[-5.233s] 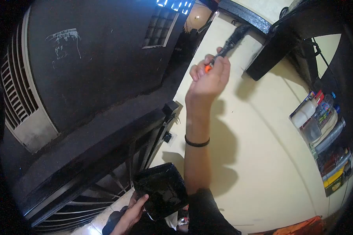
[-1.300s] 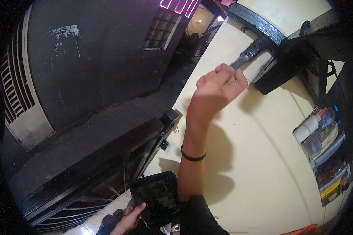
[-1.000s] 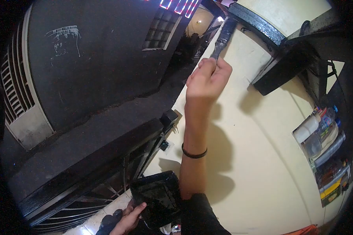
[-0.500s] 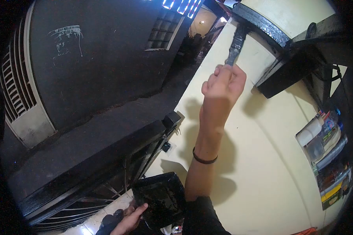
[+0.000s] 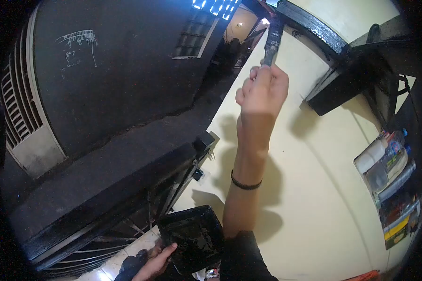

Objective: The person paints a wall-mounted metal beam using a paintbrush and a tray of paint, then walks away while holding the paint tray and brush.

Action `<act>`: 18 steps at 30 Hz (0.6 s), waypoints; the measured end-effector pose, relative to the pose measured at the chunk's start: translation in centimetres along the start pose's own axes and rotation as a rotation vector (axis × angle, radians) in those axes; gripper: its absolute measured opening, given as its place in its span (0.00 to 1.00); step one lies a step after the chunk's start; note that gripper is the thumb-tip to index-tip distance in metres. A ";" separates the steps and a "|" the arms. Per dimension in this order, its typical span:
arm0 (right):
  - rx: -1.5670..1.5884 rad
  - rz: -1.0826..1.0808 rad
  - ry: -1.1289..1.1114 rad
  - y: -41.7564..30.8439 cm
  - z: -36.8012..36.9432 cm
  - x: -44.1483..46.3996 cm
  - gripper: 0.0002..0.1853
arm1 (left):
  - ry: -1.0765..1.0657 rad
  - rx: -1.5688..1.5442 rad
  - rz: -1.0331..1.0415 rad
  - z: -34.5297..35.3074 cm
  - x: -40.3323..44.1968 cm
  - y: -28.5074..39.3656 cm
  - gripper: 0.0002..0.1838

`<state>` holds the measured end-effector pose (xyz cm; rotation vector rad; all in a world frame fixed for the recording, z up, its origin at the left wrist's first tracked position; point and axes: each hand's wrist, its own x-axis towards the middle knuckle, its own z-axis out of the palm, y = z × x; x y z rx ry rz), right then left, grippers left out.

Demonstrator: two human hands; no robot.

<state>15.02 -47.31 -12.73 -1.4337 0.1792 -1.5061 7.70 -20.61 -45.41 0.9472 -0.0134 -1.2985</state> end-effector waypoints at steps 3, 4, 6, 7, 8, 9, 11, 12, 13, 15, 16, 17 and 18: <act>0.022 -0.039 0.060 -0.5 -0.1 0.7 0.07 | -0.032 -0.019 0.014 -0.2 0.2 -0.4 0.35; 0.021 -0.051 0.091 -0.9 -0.4 0.4 0.06 | -0.045 -0.029 0.017 -0.3 0.2 -0.4 0.34; 0.046 -0.087 0.117 -1.0 -1.6 -0.5 0.07 | -0.052 -0.049 -0.026 -0.5 0.3 -0.1 0.34; 0.070 -0.124 0.147 -1.0 -2.0 -1.0 0.10 | -0.059 -0.066 -0.072 -0.5 0.3 0.0 0.34; 0.063 -0.109 0.165 -1.1 -2.2 -1.5 0.11 | -0.059 -0.069 -0.072 -0.5 0.2 0.0 0.34; 0.062 -0.109 0.165 -1.0 -2.0 -1.8 0.11 | -0.052 -0.067 -0.040 -0.4 0.2 0.0 0.34; 0.065 -0.096 0.133 -0.6 -1.3 -2.4 0.11 | -0.046 -0.062 -0.011 -0.3 0.2 0.1 0.34; 0.064 -0.096 0.135 -0.3 -1.0 -2.4 0.11 | -0.044 -0.060 -0.004 -0.3 0.2 0.1 0.33; 0.045 -0.082 0.103 -0.1 -0.6 -2.2 0.10 | -0.043 -0.056 0.004 -0.3 0.2 0.2 0.33; 0.025 -0.069 0.073 -0.1 -0.2 -1.5 0.09 | -0.051 -0.039 0.021 -0.5 0.5 -0.2 0.34; 0.034 -0.051 0.028 -0.2 0.0 -1.0 0.09 | -0.058 -0.025 0.041 -0.6 0.7 -0.4 0.34; 0.043 -0.032 -0.017 -0.3 0.0 -0.8 0.08 | -0.059 -0.025 0.038 -0.7 0.7 -0.5 0.34; 0.041 -0.032 -0.016 -0.4 -0.4 -0.7 0.08 | -0.050 0.047 0.056 -0.9 0.8 -0.5 0.35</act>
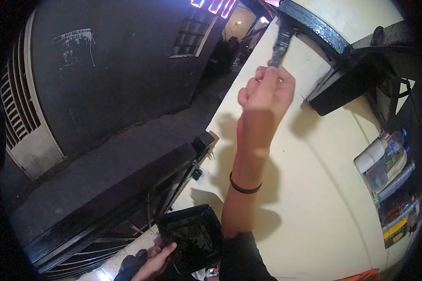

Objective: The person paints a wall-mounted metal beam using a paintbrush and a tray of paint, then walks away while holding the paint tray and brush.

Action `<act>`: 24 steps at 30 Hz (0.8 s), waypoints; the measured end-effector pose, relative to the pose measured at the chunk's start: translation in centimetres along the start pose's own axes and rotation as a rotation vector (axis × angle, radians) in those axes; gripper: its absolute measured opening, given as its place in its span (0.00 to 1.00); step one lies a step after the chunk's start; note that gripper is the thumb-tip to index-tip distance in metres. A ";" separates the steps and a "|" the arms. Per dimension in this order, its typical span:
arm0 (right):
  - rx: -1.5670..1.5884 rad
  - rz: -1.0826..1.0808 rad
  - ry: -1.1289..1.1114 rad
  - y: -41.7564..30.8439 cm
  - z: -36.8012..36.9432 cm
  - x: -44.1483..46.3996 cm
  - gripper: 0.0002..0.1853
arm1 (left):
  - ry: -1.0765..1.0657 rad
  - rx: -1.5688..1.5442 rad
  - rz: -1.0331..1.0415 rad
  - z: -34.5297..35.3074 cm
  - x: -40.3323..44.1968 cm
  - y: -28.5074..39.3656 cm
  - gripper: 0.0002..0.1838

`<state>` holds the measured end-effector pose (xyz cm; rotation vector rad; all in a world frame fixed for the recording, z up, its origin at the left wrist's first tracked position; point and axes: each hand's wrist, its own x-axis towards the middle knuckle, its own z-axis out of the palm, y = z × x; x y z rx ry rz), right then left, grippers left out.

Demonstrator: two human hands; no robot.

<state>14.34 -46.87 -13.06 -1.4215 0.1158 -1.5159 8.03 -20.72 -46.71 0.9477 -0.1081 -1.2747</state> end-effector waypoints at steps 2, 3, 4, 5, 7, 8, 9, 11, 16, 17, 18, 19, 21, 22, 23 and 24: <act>0.049 -0.080 0.074 -0.2 -0.8 0.1 0.08 | 0.008 0.070 0.016 0.0 -0.1 0.2 0.36; 0.049 -0.080 0.071 -0.2 -0.7 -0.2 0.08 | 0.023 0.035 -0.009 0.4 -0.4 0.7 0.37; 0.052 -0.104 0.126 -0.4 -0.7 -0.9 0.09 | 0.037 0.000 -0.033 0.6 -0.6 1.0 0.38; 0.056 -0.128 0.182 -0.4 -0.7 -1.4 0.09 | 0.037 -0.002 -0.033 0.8 -0.6 1.1 0.38; 0.070 -0.142 0.150 0.2 -0.3 -2.0 0.10 | 0.076 -0.013 -0.055 0.9 -0.6 1.2 0.38; 0.075 -0.130 0.171 0.3 0.3 -2.1 0.10 | 0.076 -0.013 -0.056 0.9 -0.6 1.1 0.38; 0.081 -0.118 0.191 0.5 0.6 -1.9 0.10 | 0.071 0.012 -0.039 0.8 -0.4 1.0 0.39; 0.075 -0.101 0.151 0.8 0.7 -1.2 0.10 | 0.065 0.036 -0.024 0.4 -0.1 0.6 0.39; 0.026 0.008 0.018 1.5 1.6 0.5 0.10 | 0.004 0.058 0.046 0.2 0.2 0.4 0.37; 0.023 0.000 0.022 1.4 1.7 0.7 0.09 | 0.006 0.056 0.046 0.2 0.1 0.4 0.37; 0.050 -0.006 0.022 1.0 1.6 1.0 0.09 | 0.000 0.024 0.027 0.2 0.1 0.4 0.37; 0.052 -0.004 0.020 0.5 1.6 0.8 0.09 | -0.008 -0.008 0.009 0.1 0.1 0.5 0.36; 0.066 -0.095 0.069 -0.3 1.3 -0.2 0.06 | -0.009 0.023 0.045 0.1 0.3 0.3 0.36; 0.062 -0.101 0.084 -0.2 1.0 -0.5 0.07 | -0.012 0.055 0.081 0.1 0.4 0.3 0.36; 0.064 -0.100 0.081 0.0 0.9 -0.9 0.07 | -0.009 0.053 0.084 0.1 0.3 0.5 0.36; 0.053 -0.071 0.071 0.3 1.0 -1.3 0.07 | 0.051 0.168 0.070 0.4 0.0 1.0 0.36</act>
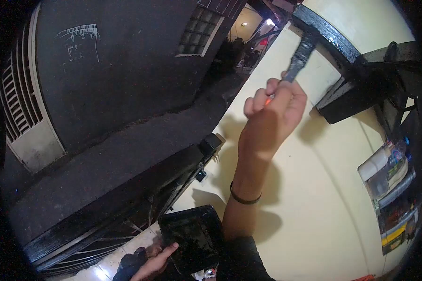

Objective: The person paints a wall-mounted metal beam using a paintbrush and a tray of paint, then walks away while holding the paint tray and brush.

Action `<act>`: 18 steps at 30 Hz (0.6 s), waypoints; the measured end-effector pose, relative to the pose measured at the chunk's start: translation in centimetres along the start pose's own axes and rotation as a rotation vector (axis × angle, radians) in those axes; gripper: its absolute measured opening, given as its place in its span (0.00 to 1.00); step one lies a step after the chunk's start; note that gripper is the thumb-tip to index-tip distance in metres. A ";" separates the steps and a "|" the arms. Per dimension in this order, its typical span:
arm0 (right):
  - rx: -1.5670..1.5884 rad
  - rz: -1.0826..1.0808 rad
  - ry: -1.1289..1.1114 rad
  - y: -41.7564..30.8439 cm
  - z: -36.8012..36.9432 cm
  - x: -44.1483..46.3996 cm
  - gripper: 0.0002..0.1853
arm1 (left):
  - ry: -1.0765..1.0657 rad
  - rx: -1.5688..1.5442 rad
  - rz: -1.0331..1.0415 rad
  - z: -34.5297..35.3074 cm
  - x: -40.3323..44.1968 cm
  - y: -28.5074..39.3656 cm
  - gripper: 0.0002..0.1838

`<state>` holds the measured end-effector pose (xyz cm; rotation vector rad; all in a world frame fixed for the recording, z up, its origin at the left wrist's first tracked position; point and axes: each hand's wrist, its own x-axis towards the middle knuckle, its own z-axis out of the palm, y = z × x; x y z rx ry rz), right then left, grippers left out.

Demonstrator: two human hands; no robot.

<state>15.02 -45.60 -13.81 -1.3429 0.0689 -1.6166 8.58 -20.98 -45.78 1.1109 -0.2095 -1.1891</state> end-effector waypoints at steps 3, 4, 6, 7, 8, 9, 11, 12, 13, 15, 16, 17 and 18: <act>-0.044 0.043 -0.031 0.2 0.8 0.1 0.07 | 0.002 0.007 -0.007 0.0 0.1 -0.4 0.37; -0.016 0.061 -0.029 0.2 1.1 0.8 0.07 | -0.053 -0.105 -0.001 0.0 0.2 -0.7 0.37; 0.033 0.038 -0.077 0.3 0.5 1.7 0.10 | -0.051 -0.129 -0.046 -0.1 0.3 -1.0 0.37; 0.032 0.038 -0.077 0.1 -0.1 1.8 0.10 | -0.043 -0.158 -0.085 -0.1 0.3 -1.1 0.38; 0.026 -0.007 -0.047 -0.2 -0.5 1.4 0.11 | -0.042 -0.159 -0.084 -0.2 0.4 -1.2 0.38; 0.021 -0.050 -0.018 -0.4 -0.8 0.9 0.11 | -0.037 -0.124 -0.064 -0.3 0.5 -1.3 0.37; 0.038 -0.028 -0.010 -0.1 -1.1 0.3 0.11 | -0.032 -0.089 -0.045 -0.3 0.5 -1.5 0.37; 0.018 0.011 -0.031 0.2 -0.8 -0.1 0.11 | -0.054 -0.136 -0.048 -0.4 0.5 -1.5 0.37; -0.003 0.050 -0.049 0.4 -0.7 -0.4 0.11 | -0.077 -0.179 -0.053 -0.4 0.5 -1.5 0.37; -0.045 0.055 -0.073 0.7 -0.2 0.7 0.11 | -0.079 -0.179 -0.073 -0.4 0.3 -1.6 0.37; -0.020 0.065 -0.083 0.7 0.0 1.5 0.11 | -0.082 -0.184 -0.089 -0.3 0.3 -1.6 0.36; 0.005 0.074 -0.094 0.6 0.0 2.1 0.11 | -0.088 -0.182 -0.095 -0.3 0.3 -1.7 0.36; 0.065 0.052 -0.091 0.6 -0.3 2.4 0.10 | -0.085 -0.170 -0.079 -0.3 0.4 -1.9 0.36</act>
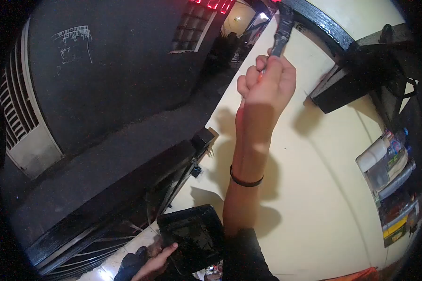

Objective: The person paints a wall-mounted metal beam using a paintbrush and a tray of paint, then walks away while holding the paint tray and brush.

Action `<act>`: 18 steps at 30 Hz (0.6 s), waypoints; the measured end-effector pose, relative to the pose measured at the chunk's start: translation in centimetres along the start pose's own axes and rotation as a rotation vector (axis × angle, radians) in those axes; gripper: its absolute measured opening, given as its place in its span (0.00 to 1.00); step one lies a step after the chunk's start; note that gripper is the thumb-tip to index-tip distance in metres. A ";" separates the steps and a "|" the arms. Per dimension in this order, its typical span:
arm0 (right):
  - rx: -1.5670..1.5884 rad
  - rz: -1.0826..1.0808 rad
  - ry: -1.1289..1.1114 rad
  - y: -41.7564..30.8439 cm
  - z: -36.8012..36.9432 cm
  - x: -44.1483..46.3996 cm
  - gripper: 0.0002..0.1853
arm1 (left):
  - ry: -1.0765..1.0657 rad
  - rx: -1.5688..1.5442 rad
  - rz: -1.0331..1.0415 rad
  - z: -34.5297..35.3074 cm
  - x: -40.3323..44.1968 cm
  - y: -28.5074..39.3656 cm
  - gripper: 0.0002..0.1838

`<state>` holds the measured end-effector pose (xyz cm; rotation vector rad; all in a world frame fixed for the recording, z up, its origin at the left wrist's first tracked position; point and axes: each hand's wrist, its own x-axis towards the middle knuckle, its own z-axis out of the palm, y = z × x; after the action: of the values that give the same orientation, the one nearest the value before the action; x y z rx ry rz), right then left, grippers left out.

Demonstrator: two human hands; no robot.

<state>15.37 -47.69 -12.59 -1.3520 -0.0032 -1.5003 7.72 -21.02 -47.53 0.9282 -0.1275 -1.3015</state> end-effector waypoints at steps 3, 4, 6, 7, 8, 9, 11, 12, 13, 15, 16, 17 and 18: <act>0.069 -0.074 0.116 0.3 -0.3 -1.6 0.09 | 0.020 -0.020 -0.003 -0.2 0.0 -0.2 0.35; 0.089 -0.088 0.134 0.4 -0.5 -2.0 0.09 | 0.042 -0.050 -0.020 -0.2 0.0 -0.2 0.34; 0.118 -0.120 0.150 0.5 -1.0 -2.2 0.09 | 0.022 -0.100 -0.036 0.2 -0.3 0.8 0.34; 0.152 -0.150 0.168 0.5 -1.2 -2.2 0.09 | 0.007 -0.147 -0.050 0.4 -0.5 1.2 0.33; 0.168 -0.193 0.175 0.4 -1.1 -2.2 0.08 | 0.003 -0.147 -0.056 0.2 -0.3 0.9 0.33; 0.162 -0.196 0.177 0.4 -1.1 -1.9 0.08 | 0.004 -0.124 -0.033 -0.1 0.0 0.5 0.33; 0.251 -0.221 0.124 0.3 -0.9 -1.3 0.08 | 0.001 -0.101 -0.009 -0.5 0.4 -0.1 0.33; 0.249 -0.222 0.124 0.3 -0.4 -1.2 0.08 | 0.006 -0.085 -0.006 -0.6 0.5 -0.3 0.34; 0.200 -0.164 0.122 0.3 0.6 -1.3 0.09 | 0.011 -0.069 -0.003 -0.6 0.5 -0.3 0.34; 0.149 -0.108 0.120 0.2 1.0 -1.5 0.09 | 0.006 -0.091 0.002 -0.6 0.5 -0.2 0.34; 0.146 -0.091 0.118 0.1 0.7 -1.7 0.08 | 0.002 -0.113 0.007 -0.5 0.5 -0.2 0.33; 0.144 -0.074 0.114 0.1 0.4 -1.9 0.08 | 0.000 -0.116 0.008 -0.5 0.5 -0.1 0.33; 0.148 -0.082 0.096 0.0 0.2 -2.1 0.08 | -0.009 -0.167 -0.007 -0.4 0.4 0.0 0.33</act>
<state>15.10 -46.16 -14.06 -1.1726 -0.1080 -1.6005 8.08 -21.18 -47.90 0.7814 -0.0223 -1.3019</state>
